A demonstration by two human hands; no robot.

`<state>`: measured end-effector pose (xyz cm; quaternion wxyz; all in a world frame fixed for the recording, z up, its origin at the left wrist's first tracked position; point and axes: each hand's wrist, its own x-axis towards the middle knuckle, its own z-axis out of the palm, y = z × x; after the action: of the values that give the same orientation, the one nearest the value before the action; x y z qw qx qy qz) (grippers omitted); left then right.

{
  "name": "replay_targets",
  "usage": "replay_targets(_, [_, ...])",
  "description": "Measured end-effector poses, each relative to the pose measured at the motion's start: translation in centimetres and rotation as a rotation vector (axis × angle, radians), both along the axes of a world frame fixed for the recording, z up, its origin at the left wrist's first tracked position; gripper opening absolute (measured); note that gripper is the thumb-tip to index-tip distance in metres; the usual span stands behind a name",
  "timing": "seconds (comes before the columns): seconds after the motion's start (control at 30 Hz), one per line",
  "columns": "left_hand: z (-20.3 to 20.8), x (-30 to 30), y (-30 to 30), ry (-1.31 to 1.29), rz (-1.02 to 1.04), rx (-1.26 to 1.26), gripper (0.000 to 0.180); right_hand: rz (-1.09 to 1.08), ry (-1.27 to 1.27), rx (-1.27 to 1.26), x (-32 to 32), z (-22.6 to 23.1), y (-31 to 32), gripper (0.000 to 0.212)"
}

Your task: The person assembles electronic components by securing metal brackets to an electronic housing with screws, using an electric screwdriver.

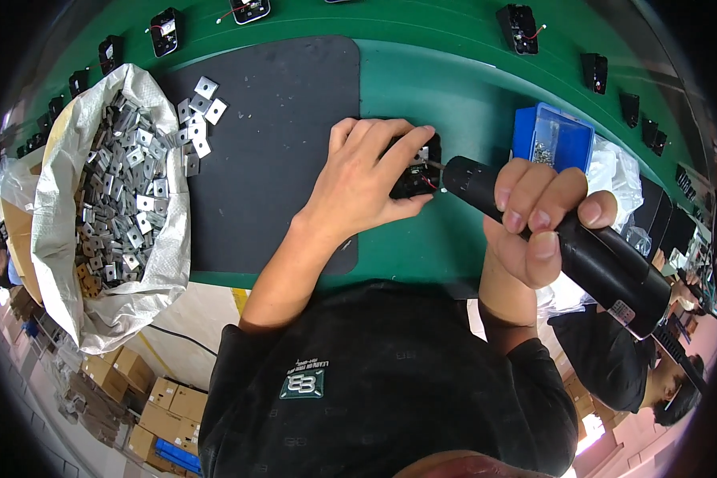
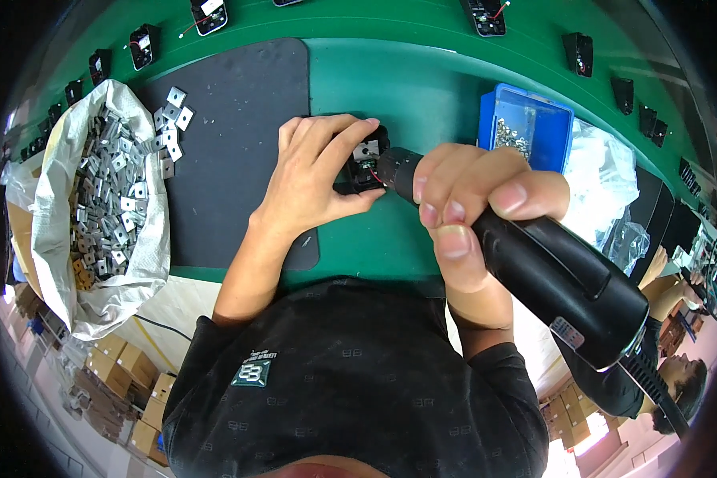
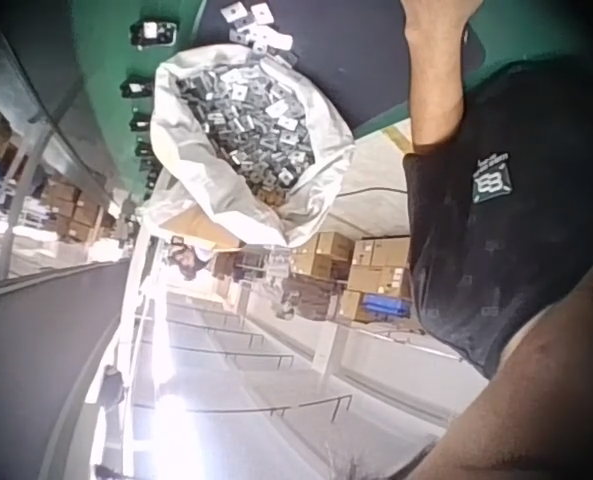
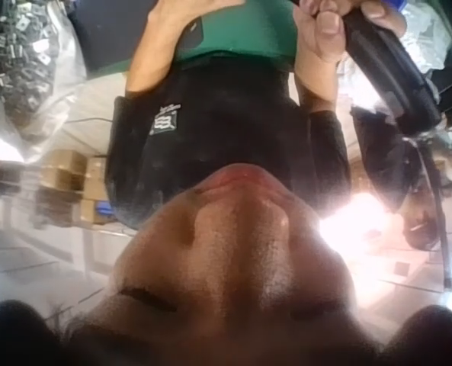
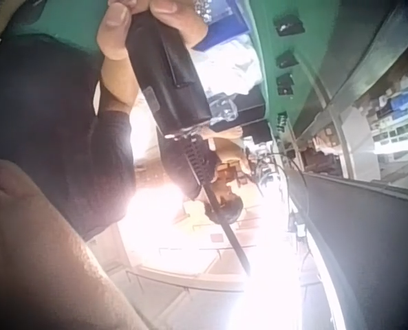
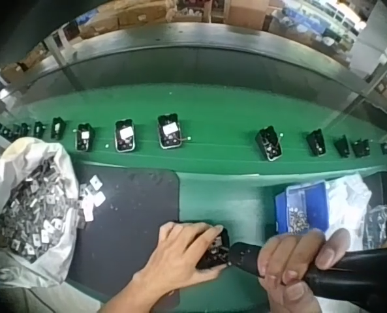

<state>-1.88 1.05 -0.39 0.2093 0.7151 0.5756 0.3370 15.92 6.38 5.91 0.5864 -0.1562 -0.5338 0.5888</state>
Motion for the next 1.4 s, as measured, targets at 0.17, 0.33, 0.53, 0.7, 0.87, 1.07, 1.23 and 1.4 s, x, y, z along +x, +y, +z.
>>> replay_targets(0.17, [-0.09, 0.02, 0.01, 0.004, 0.000, 0.009, 0.074, 0.023, -0.007, 0.003, -0.14, -0.51, 0.19, 0.040])
replay_targets(0.33, [-0.04, 0.05, 0.10, 0.008, -0.002, 0.004, 0.074, 0.046, -0.028, 0.023, -0.03, -0.56, 0.34, 0.041])
replay_targets(0.53, [-0.03, 0.09, 0.19, -0.004, 0.006, 0.000, 0.073, 0.011, 0.002, 0.007, -0.03, -0.55, 0.43, 0.041])
replay_targets(0.7, [-0.10, 0.04, 0.22, -0.008, -0.002, 0.004, 0.073, 0.023, 0.014, -0.008, 0.00, -0.64, 0.45, 0.040])
replay_targets(0.87, [-0.12, 0.06, 0.24, -0.018, 0.003, 0.017, 0.072, 0.014, 0.016, -0.019, -0.21, -0.55, 0.34, 0.040])
replay_targets(1.07, [-0.29, 0.03, 0.14, -0.032, 0.004, 0.004, 0.070, 0.017, 0.014, -0.004, -0.22, -0.68, 0.51, 0.041])
replay_targets(1.23, [-0.31, 0.05, 0.21, -0.045, 0.001, 0.001, 0.069, 0.013, 0.038, -0.046, -0.32, -0.35, 0.24, 0.040])
replay_targets(1.4, [-0.15, -0.07, 0.23, -0.032, 0.004, -0.002, 0.072, 0.081, -0.045, 0.091, -0.03, -0.50, 0.88, 0.040])
